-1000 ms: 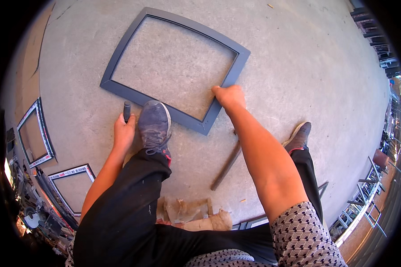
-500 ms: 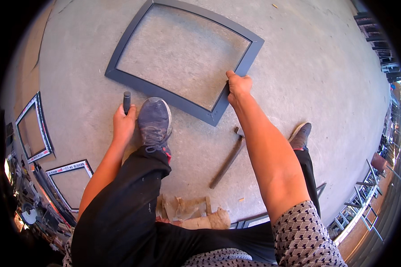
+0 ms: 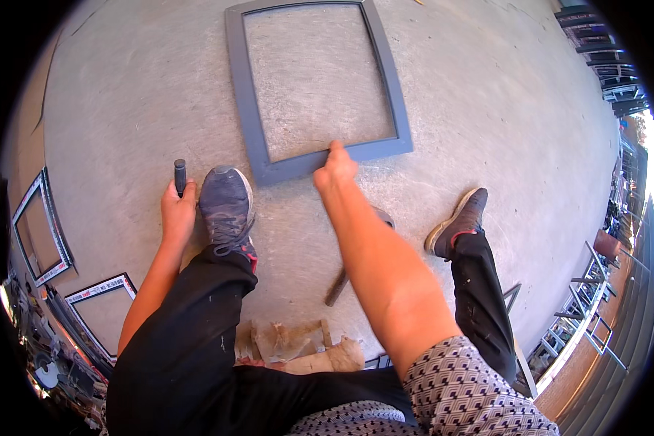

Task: The person assembles a window frame by joining metal profiles. They use a hammer and a chisel to secure the corners of the frame, which is placed on the floor. The person works on multiple frames, moving them aside after assembly.

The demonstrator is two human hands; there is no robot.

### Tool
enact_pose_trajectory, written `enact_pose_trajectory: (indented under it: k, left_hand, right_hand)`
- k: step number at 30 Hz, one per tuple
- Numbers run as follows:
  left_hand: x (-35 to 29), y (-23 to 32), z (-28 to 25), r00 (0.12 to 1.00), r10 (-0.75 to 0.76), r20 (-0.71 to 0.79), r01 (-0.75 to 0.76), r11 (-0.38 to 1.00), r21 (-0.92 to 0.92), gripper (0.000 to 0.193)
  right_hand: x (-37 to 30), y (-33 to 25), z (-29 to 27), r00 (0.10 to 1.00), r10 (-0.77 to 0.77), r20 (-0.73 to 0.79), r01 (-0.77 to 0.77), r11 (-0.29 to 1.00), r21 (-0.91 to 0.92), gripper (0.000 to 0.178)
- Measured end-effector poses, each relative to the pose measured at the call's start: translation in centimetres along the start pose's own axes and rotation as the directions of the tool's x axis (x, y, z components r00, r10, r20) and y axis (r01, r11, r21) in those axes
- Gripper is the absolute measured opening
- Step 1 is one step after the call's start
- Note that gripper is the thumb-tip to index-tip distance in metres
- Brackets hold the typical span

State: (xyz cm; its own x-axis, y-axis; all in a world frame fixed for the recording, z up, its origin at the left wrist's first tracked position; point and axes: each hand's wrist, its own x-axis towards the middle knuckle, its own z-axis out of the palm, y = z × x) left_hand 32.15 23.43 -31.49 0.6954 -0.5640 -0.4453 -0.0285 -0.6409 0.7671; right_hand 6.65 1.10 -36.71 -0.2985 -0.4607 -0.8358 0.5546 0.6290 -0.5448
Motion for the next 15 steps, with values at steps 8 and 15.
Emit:
enact_pose_trajectory:
  k: [8, 15]
  left_hand:
    - [-0.5, 2.2, -1.1, 0.997, 0.060, -0.056, -0.053, 0.992, 0.115, 0.024]
    - [-0.3, 2.9, -0.2, 0.995, 0.083, -0.046, -0.073, 0.980, 0.187, 0.030]
  right_hand:
    - [-7.5, 5.7, -0.7, 0.952, 0.305, 0.025, -0.274, 0.886, -0.375, 0.036]
    - [-11.4, 7.3, -4.0, 0.929, 0.304, 0.210, 0.013, 0.541, -0.841, 0.039]
